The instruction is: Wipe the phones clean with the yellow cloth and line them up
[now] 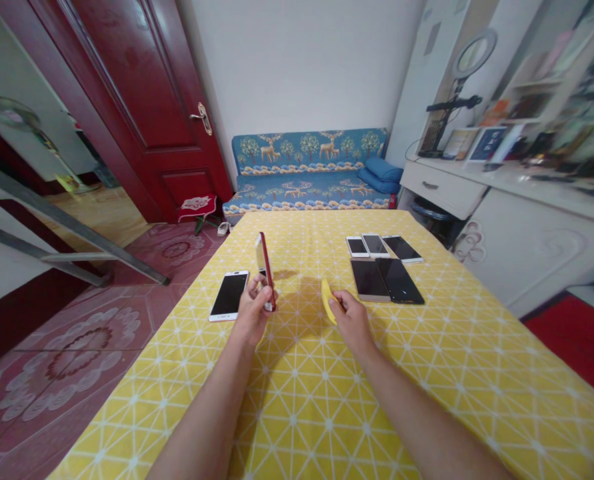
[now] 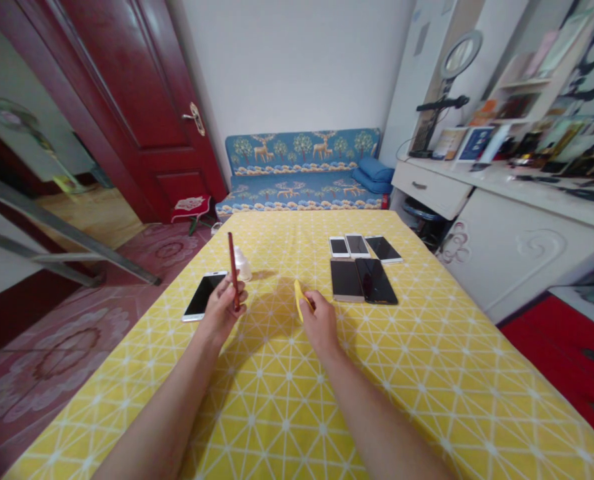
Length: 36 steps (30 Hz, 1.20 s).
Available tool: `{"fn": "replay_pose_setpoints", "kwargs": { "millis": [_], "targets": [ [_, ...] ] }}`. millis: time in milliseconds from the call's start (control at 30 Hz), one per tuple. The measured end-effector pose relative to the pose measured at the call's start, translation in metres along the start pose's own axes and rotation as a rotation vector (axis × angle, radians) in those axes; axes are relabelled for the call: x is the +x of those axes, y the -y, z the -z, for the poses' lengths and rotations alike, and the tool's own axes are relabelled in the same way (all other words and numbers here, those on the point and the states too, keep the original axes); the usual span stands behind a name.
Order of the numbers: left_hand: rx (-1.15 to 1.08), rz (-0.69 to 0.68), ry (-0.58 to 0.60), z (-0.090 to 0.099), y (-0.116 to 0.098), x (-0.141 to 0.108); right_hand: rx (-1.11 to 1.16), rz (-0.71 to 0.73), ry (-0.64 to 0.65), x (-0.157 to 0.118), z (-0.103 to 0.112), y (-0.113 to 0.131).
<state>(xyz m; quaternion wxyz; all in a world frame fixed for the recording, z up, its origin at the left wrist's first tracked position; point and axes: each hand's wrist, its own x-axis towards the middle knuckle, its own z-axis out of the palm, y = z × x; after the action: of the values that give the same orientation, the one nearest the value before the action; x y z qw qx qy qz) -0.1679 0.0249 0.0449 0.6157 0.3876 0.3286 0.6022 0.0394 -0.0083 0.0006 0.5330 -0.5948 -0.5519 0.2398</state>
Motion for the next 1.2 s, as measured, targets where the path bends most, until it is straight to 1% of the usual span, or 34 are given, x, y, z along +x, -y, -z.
{"fn": "replay_pose_setpoints", "kwargs": {
  "millis": [67, 133, 200, 300, 367, 433, 500, 567, 600, 700, 800, 1033, 1133, 1200],
  "targets": [
    [-0.096, 0.164, 0.064, -0.009, 0.013, -0.006, 0.04, -0.021, -0.022, 0.001, 0.001, -0.002],
    [-0.115, 0.24, 0.09, -0.015, 0.023, -0.009, 0.079, -0.038, -0.032, 0.001, 0.001, -0.002],
    [-0.118, 0.29, 0.106, -0.016, 0.03, -0.01, 0.12, -0.047, -0.036, 0.002, 0.001, -0.003],
    [-0.138, 0.363, 0.109, -0.016, 0.032, -0.009, 0.167, -0.044, -0.046, 0.002, 0.001, -0.003],
    [-0.15, 0.402, 0.157, -0.016, 0.031, -0.009, 0.196, -0.042, -0.055, 0.002, 0.001, -0.003],
    [-0.159, 0.422, 0.232, -0.017, 0.029, -0.01, 0.221, -0.04, -0.069, 0.002, 0.001, -0.003],
    [-0.183, 0.434, 0.276, -0.019, 0.029, -0.011, 0.235, -0.032, -0.097, 0.002, 0.002, -0.001],
    [-0.225, 0.465, 0.29, -0.02, 0.03, -0.011, 0.214, 0.014, -0.141, 0.001, 0.004, 0.002],
    [-0.254, 0.489, 0.295, -0.02, 0.031, -0.011, 0.185, 0.063, -0.165, 0.001, 0.005, 0.004],
    [-0.331, 0.577, 0.324, -0.02, 0.032, -0.011, 0.05, 0.277, -0.197, -0.001, 0.008, 0.011],
    [-0.353, 0.63, 0.323, -0.02, 0.033, -0.01, -0.066, 0.439, -0.114, -0.006, 0.008, 0.018],
    [-0.367, 0.579, 0.136, -0.023, 0.036, -0.011, -0.306, 0.68, 0.136, -0.025, 0.0, 0.037],
    [-0.404, 0.584, 0.117, -0.024, 0.035, -0.012, -0.346, 0.771, 0.239, -0.03, -0.003, 0.043],
    [-0.405, 0.584, 0.118, -0.025, 0.033, -0.013, -0.368, 0.797, 0.262, -0.03, -0.005, 0.043]
  ]
}}
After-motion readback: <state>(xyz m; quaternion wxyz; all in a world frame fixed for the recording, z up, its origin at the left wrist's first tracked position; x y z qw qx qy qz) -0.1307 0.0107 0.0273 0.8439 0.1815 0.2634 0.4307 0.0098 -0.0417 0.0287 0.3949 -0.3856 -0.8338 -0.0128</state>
